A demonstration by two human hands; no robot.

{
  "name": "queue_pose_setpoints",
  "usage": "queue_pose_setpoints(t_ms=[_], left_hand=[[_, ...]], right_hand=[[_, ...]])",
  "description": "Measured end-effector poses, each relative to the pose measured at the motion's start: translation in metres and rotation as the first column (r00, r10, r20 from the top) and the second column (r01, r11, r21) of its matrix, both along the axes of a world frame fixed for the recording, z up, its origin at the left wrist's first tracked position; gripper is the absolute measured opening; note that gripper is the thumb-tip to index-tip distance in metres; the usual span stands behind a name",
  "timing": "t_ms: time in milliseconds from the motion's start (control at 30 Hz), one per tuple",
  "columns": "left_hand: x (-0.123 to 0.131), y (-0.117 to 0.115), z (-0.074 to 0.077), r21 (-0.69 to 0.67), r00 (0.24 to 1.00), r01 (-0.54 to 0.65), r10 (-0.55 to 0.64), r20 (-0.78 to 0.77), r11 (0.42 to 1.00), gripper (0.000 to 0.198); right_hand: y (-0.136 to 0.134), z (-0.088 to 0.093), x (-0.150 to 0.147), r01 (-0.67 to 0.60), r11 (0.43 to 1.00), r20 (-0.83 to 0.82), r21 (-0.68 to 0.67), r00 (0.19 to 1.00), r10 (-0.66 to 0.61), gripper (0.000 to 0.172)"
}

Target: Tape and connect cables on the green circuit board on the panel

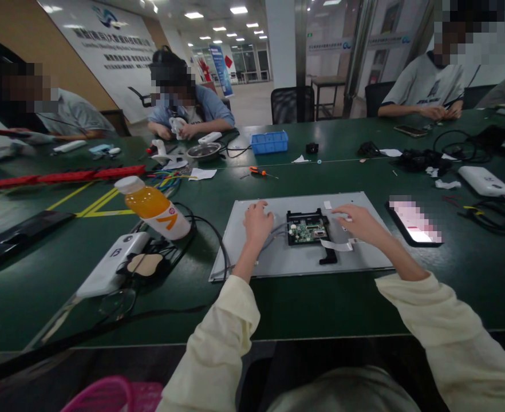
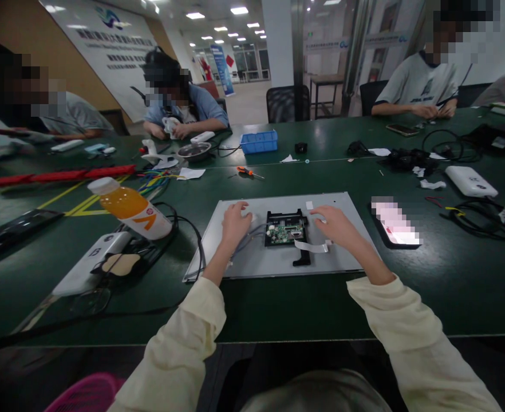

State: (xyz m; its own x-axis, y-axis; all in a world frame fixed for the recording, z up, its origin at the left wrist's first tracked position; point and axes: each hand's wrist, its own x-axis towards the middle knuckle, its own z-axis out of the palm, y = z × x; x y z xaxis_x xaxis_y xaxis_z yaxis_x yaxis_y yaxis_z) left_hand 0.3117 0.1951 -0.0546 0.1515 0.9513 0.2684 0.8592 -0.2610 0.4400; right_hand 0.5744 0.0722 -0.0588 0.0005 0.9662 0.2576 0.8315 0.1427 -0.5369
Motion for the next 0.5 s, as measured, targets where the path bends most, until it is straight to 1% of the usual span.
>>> queue_pose_setpoints(t_ms=[100,200,267,367,500], left_hand=[[0.004,-0.007,0.003,0.048,0.999,0.045,-0.045,0.0,0.998,0.029],[0.008,-0.013,0.004,0.093,0.995,0.095,-0.095,-0.006,0.991,0.029],[0.009,-0.016,0.004,0.119,0.993,0.117,-0.116,-0.012,0.986,0.028],[0.01,-0.017,0.004,0.148,0.99,0.138,-0.136,-0.022,0.979,0.027],[0.01,-0.017,0.004,0.162,0.988,0.152,-0.15,-0.027,0.975,0.026]], right_hand=[[-0.022,0.007,-0.01,-0.06,0.996,-0.057,-0.066,0.997,0.057,0.028],[-0.036,0.01,-0.016,-0.094,0.986,-0.116,-0.141,0.99,0.078,0.027],[-0.04,0.011,-0.018,-0.128,0.975,-0.156,-0.184,0.983,0.099,0.027],[-0.041,0.009,-0.022,-0.157,0.968,-0.188,-0.197,0.975,0.12,0.027],[-0.04,0.004,-0.023,-0.107,0.973,-0.205,-0.203,0.977,0.064,0.034]])
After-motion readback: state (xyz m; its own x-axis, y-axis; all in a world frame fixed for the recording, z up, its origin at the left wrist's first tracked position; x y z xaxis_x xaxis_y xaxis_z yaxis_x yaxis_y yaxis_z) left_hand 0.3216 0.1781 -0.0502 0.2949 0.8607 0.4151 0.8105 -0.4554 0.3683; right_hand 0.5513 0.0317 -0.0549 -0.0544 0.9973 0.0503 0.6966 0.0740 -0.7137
